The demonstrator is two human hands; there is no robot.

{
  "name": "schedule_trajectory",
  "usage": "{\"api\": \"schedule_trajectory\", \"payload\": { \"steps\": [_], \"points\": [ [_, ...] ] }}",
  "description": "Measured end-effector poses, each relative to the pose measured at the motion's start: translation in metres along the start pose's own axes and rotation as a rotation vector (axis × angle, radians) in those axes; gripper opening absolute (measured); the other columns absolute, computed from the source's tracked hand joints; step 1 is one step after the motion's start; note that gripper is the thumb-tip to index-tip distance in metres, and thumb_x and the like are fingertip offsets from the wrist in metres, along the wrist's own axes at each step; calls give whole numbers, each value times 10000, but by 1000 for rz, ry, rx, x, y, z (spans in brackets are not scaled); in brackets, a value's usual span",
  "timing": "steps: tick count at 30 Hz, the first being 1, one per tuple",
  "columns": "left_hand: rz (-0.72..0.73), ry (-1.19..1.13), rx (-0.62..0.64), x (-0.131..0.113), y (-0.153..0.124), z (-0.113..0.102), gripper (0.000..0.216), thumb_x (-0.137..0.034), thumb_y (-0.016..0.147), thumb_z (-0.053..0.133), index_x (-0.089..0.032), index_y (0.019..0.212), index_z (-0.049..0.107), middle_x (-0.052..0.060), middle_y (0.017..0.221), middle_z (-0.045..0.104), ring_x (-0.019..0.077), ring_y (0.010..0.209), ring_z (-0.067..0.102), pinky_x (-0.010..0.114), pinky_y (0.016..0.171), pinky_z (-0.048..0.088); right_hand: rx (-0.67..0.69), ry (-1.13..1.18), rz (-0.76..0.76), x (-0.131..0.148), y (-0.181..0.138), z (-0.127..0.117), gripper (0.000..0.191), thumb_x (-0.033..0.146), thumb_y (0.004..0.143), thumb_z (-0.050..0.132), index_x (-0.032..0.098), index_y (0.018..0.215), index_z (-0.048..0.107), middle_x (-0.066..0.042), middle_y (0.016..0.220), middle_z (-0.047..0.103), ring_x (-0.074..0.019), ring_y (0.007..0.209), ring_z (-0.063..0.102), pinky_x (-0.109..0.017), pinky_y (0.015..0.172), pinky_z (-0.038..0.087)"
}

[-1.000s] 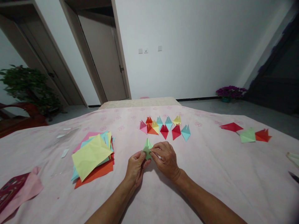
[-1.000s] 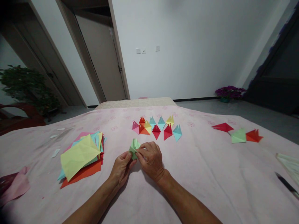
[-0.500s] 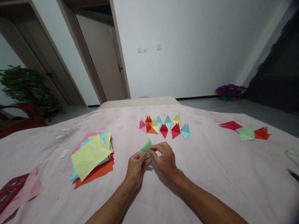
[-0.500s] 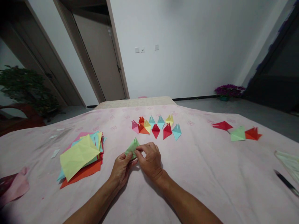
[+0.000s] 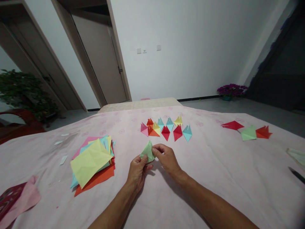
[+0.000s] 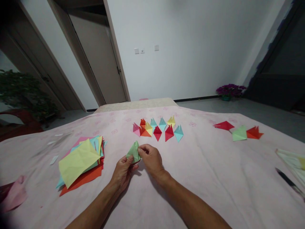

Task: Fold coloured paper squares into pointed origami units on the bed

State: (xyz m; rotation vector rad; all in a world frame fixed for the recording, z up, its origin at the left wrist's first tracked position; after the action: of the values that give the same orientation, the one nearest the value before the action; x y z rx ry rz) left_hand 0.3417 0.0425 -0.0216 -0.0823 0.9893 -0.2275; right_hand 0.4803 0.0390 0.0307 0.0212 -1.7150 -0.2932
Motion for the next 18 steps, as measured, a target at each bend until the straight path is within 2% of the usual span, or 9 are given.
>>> {"api": "schedule_trajectory", "payload": {
  "steps": [4, 7, 11, 13, 16, 18],
  "points": [
    [-19, 20, 22, -1, -1, 2, 433, -380, 606, 884, -96, 896, 733, 60, 816, 729, 112, 645, 659, 159, 498, 559, 19, 62, 29, -1, 4, -2, 208, 359, 780, 631, 164, 778, 700, -26, 734, 689, -164, 671, 597, -277, 639, 464],
    [-14, 65, 53, 1, -2, 2, 420, -382, 640, 863, -96, 918, 732, 70, 834, 728, 117, 670, 661, 165, 519, 557, -13, -47, -2, 5, 3, -6, 183, 346, 772, 631, 176, 723, 676, -5, 673, 651, -142, 607, 549, -257, 586, 434],
    [19, 157, 93, 1, -5, 5, 372, -374, 688, 827, -100, 916, 720, 60, 812, 711, 123, 677, 655, 176, 531, 544, -166, -336, -205, 24, -3, -13, 110, 231, 752, 613, 204, 645, 616, 7, 659, 600, -143, 640, 522, -268, 636, 421],
    [43, 186, 87, 0, -6, 6, 363, -381, 689, 821, -105, 899, 713, 49, 785, 699, 126, 663, 647, 185, 528, 535, -205, -383, -296, 29, -5, -13, 98, 205, 745, 610, 208, 648, 612, -7, 714, 607, -161, 727, 547, -280, 688, 435],
    [66, 199, 59, -3, -7, 6, 363, -389, 685, 819, -110, 891, 710, 41, 780, 695, 126, 655, 636, 196, 538, 531, -140, -226, -234, 22, -2, -10, 81, 250, 767, 607, 199, 720, 648, -52, 908, 660, -182, 842, 599, -273, 664, 464],
    [78, 212, 32, -5, -6, 4, 357, -388, 691, 815, -108, 886, 709, 42, 782, 698, 124, 652, 633, 196, 543, 528, -75, -73, -135, 13, -1, -5, 128, 299, 799, 593, 188, 791, 655, -63, 935, 673, -178, 812, 621, -275, 647, 481]
  ]
}}
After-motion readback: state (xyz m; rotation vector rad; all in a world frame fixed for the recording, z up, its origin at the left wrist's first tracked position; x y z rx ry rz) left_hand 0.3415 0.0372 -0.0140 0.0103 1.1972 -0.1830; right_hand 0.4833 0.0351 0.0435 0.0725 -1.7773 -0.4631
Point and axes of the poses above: each hand's wrist, its own y-axis towards the middle knuckle, its own z-axis out of the palm, x = y × z, the point moved 5 cm from there along y, towards the middle knuckle
